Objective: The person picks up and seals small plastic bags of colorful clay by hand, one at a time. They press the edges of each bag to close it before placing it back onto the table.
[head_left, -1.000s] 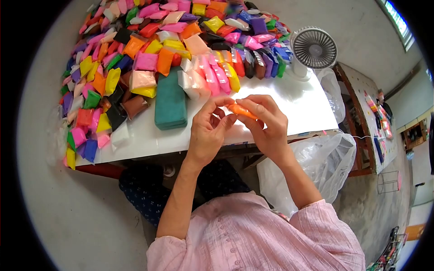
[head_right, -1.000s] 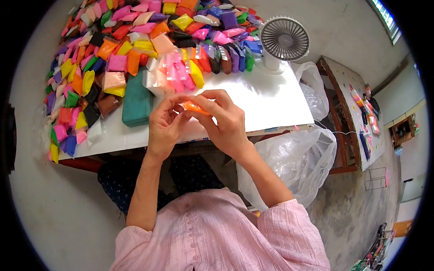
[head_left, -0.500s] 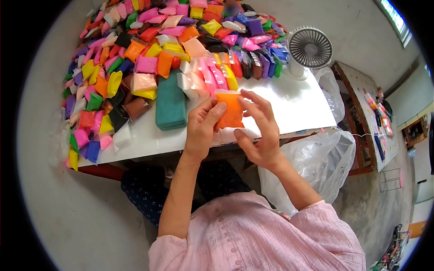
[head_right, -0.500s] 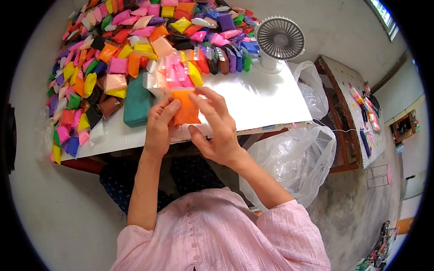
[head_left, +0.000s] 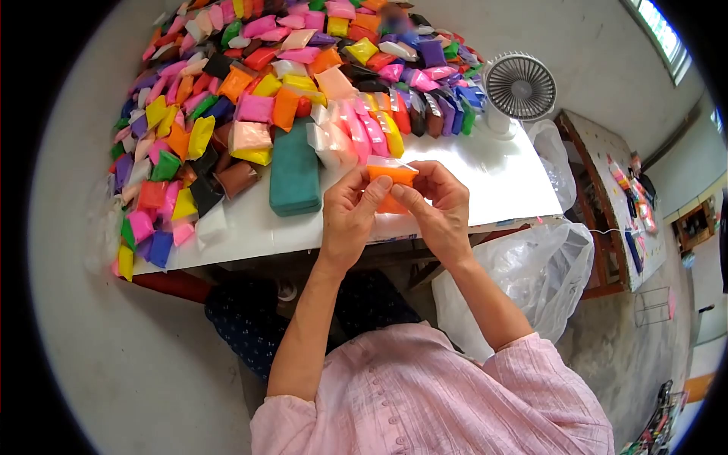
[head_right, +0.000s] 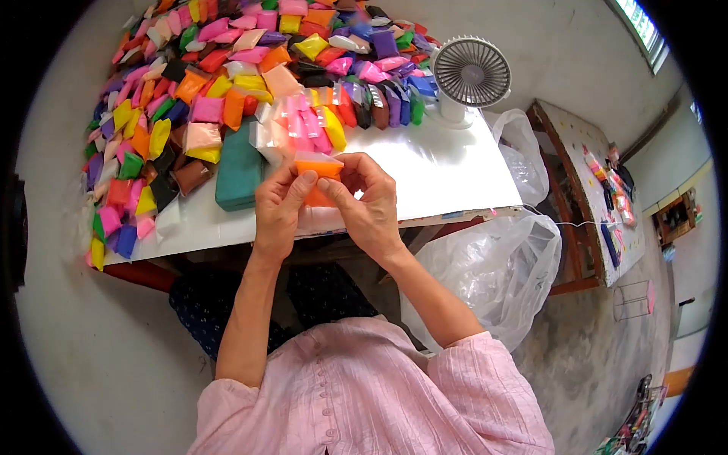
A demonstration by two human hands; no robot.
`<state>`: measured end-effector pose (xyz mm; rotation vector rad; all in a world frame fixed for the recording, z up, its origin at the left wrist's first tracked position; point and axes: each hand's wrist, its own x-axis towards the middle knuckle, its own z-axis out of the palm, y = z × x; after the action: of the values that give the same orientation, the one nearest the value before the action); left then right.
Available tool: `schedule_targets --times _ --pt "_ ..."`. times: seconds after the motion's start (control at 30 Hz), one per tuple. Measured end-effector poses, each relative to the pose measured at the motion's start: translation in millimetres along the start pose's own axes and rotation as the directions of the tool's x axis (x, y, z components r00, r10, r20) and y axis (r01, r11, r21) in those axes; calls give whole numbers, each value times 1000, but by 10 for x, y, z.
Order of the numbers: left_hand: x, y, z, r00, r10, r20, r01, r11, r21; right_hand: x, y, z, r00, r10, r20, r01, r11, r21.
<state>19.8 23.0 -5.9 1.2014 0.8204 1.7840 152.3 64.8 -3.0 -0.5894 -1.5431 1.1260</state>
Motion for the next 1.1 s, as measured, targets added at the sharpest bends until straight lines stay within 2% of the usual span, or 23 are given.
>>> schedule_targets --times 0.1,0.3,0.37,0.5,0.57,0.6,0.7,0.73,0.87,1.0,1.03,1.07,1.1 --pt "10 -46 -45 1000 -5 3 5 1000 0 6 -4 10 998 54 20 -55 995 79" --pt "-1 -69 -49 999 -10 -34 9 1000 -21 71 66 -63 993 72 89 -72 997 3" --pt "-3 -41 -22 998 -36 -44 33 998 -53 106 27 -67 992 85 88 -91 994 59" --pt "-35 78 42 999 -35 -38 36 999 22 166 -29 -39 995 97 35 -100 987 123" --pt "-44 9 -1 997 -55 -52 59 994 97 145 -21 -22 999 -2 -33 0 997 -83" --pt "-48 -29 -3 998 11 -66 0 989 151 125 -27 -6 997 -58 -59 46 981 -187" --pt "-51 -89 39 975 202 -91 -163 932 324 -14 -174 68 996 -52 -77 18 923 -385" --pt "-53 -85 53 961 261 -93 -207 898 387 -35 -131 92 997 -52 -49 29 920 -391" --pt "-49 -169 78 890 454 35 -383 705 597 -51 -83 202 999 -32 -44 16 946 -323" --pt "-86 -101 67 877 448 174 -439 599 669 -5 -100 90 994 110 -6 -109 975 -195" --pt "-107 -67 56 883 437 172 -434 617 657 7 -101 42 988 155 7 -152 976 -153" --pt "-122 -39 41 888 427 171 -428 634 644 10 -106 9 985 172 12 -172 985 0" --pt "-132 -9 39 894 416 169 -422 651 631 21 -112 -12 984 179 5 -179 982 54"
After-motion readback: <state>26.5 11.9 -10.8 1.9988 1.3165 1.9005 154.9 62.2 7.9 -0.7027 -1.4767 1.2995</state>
